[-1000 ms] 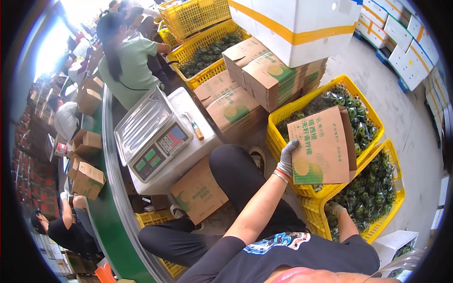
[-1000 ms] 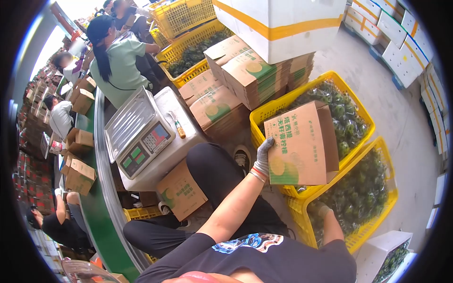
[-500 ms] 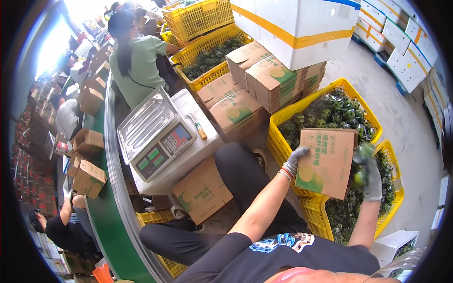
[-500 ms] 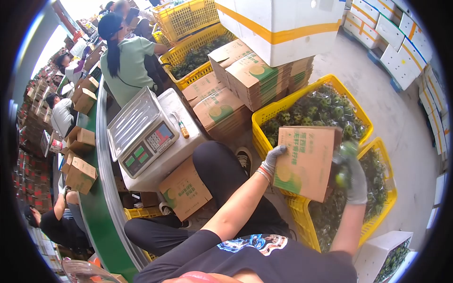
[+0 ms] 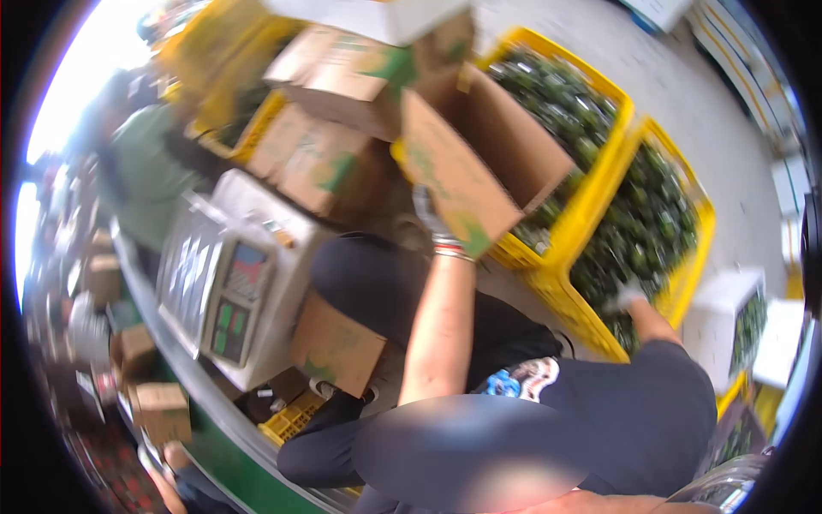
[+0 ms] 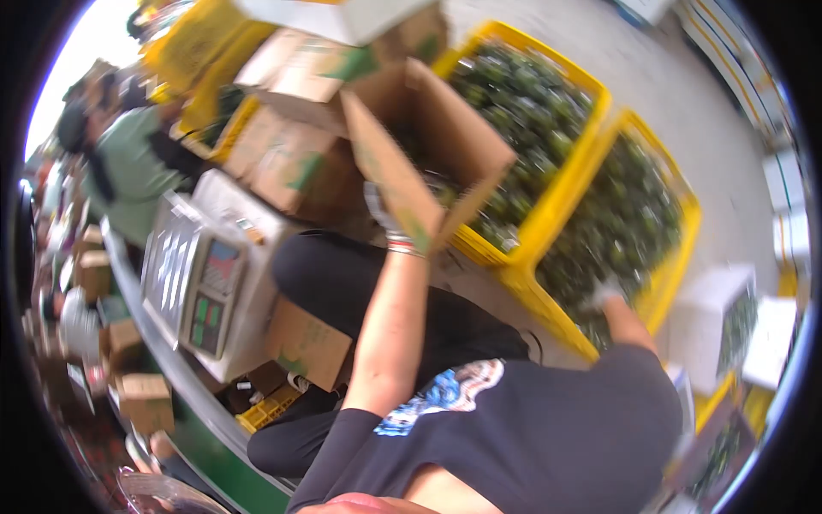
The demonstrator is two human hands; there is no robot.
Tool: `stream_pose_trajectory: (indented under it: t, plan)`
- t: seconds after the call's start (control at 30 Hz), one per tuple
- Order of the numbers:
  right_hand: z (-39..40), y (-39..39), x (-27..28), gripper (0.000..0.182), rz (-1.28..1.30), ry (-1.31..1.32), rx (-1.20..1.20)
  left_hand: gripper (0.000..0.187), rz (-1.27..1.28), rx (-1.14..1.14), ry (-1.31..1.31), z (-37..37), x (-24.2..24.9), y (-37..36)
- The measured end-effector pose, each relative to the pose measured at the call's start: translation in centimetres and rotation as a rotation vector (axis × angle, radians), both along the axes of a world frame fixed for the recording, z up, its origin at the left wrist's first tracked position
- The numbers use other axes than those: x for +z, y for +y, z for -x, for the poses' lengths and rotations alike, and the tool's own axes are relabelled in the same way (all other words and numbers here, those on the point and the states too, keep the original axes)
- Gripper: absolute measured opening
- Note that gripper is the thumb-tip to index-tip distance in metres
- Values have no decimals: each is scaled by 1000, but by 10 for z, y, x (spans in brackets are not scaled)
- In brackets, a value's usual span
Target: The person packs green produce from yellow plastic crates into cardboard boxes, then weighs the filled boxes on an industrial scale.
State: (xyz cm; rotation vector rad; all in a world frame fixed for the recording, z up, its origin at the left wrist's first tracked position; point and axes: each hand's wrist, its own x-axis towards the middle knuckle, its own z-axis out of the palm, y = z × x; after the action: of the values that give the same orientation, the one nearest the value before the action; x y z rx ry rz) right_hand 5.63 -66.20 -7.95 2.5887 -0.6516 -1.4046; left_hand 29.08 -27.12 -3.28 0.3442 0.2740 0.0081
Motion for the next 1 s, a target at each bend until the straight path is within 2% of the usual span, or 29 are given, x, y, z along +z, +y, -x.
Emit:
stream_pose_trajectory:
  t: [0.03, 0.07, 0.1, 0.13, 0.2, 0.27, 0.3, 0.33, 0.43, 0.5, 0.57, 0.67, 0.73, 0.83, 0.9, 1.0]
  plan:
    - [1, -15, -29, 121, -138, -11, -187, 56, -19, -17, 24, 0, 1, 1]
    - [-5, 5, -12, 119, -158, 6, -254, 57, -22, -46, 52, 0, -1, 1]
    - [-4, 22, -8, 117, -162, 41, -241, 60, 10, -143, -8, -2, -13, 6]
    - [7, 21, -27, 114, -140, 84, -177, 63, 43, -235, -75, -1, -23, 6]
    - [0, 38, -8, 111, -121, 72, -209, 68, -33, -183, -129, -2, -5, -7]
    - [4, 36, -11, 109, -81, 74, -240, 71, 348, -535, -373, 1, -11, -13]
    - [-1, 38, -16, 108, -80, 85, -233, 70, 404, -590, -377, -1, -13, -14]
    - [-3, 38, -19, 107, -75, 88, -226, 68, 175, -542, -301, 1, -9, -17]
    - [-7, 37, -28, 106, -59, 157, -232, 67, 113, -561, -222, 7, -1, -21]
    - [-13, 42, -11, 106, -96, 194, -215, 67, 38, -563, -214, 9, 2, -19]
    - [-13, 38, -4, 107, -148, 253, -165, 68, 181, -611, -267, 7, 3, -18]
    - [5, 15, -31, 107, -170, 331, 11, 70, 112, -582, -261, 6, 1, -18]
    - [12, 18, -27, 106, -163, 240, -79, 71, 12, -513, -160, 4, -10, -15]
    - [8, 44, -2, 100, -107, 95, -210, 70, 3, -496, -133, -1, -13, -19]
    - [9, 42, -12, 100, -107, 94, -177, 69, -23, -474, -79, 1, -20, -21]
    - [10, 43, -11, 93, -95, 86, -134, 66, 84, -546, -143, -2, -26, -25]
